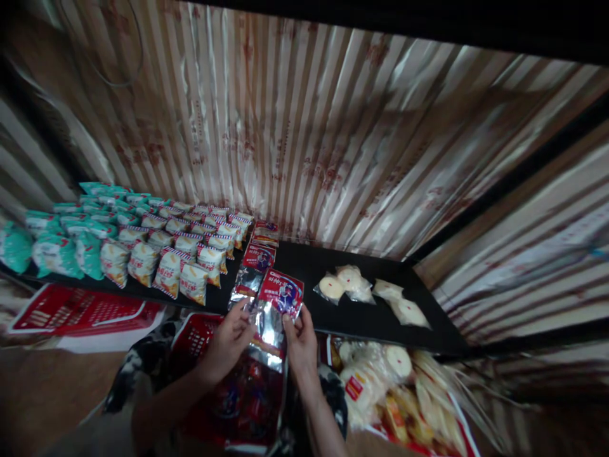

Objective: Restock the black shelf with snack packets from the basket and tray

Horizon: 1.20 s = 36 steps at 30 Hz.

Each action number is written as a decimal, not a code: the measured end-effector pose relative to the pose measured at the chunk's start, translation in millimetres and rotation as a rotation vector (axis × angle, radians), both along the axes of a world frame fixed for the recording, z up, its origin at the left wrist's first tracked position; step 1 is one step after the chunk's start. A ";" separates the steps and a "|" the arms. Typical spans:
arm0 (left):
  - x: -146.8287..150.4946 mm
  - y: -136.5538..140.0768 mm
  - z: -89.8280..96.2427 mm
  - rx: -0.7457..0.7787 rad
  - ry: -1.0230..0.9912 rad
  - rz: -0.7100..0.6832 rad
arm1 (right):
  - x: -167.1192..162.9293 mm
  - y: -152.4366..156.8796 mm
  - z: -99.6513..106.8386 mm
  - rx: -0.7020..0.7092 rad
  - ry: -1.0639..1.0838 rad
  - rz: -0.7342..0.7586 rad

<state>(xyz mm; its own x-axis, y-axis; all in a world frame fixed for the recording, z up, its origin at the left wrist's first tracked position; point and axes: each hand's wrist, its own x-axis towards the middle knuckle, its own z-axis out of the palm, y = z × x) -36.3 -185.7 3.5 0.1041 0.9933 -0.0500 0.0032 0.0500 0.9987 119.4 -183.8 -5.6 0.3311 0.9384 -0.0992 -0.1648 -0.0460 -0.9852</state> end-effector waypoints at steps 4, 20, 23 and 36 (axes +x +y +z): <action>17.0 30.6 15.3 0.238 0.160 0.082 | 9.9 47.1 6.8 0.078 -0.076 -0.044; 39.2 166.2 20.5 0.260 0.554 0.248 | 7.6 229.9 5.0 0.100 -0.523 -0.066; 36.2 183.9 17.5 0.257 0.594 0.238 | 4.4 244.6 5.0 0.076 -0.610 -0.081; 30.4 199.5 8.1 0.277 0.793 0.226 | -7.0 261.5 -7.8 0.007 -0.872 -0.030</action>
